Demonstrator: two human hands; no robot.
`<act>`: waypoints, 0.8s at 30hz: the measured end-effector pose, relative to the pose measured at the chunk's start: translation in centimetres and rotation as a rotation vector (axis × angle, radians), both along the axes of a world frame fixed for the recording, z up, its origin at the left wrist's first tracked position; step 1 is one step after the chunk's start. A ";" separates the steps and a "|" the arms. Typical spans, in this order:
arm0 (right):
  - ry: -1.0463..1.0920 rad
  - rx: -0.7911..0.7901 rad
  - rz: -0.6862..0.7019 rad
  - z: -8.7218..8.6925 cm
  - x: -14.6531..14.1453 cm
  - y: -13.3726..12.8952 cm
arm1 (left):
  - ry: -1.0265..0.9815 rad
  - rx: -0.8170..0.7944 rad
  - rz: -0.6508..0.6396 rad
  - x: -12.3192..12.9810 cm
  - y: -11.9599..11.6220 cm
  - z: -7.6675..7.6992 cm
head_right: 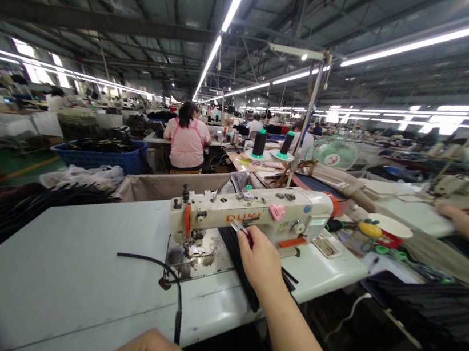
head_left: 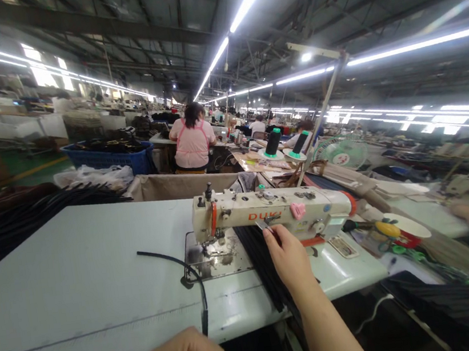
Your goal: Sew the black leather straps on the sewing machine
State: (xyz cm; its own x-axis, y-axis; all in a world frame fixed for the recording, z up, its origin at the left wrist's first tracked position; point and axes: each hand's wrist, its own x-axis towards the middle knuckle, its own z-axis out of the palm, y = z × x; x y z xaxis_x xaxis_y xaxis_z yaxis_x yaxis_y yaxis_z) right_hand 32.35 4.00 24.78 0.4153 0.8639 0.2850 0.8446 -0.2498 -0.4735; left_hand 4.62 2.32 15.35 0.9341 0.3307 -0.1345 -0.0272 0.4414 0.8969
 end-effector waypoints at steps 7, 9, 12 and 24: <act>0.254 -0.158 0.255 -5.8 -3.0 -2.8 | -0.090 -0.171 0.715 3.0 4.5 2.8; 0.301 -0.211 0.323 -7.0 -3.8 -3.4 | -0.121 -0.177 0.777 3.0 5.5 2.5; 0.340 -0.274 0.376 -8.1 -4.6 -4.0 | -0.144 -0.198 0.819 2.9 6.1 2.4; 0.380 -0.326 0.402 -8.5 -6.0 -4.0 | -0.211 -0.192 0.810 3.2 5.4 3.6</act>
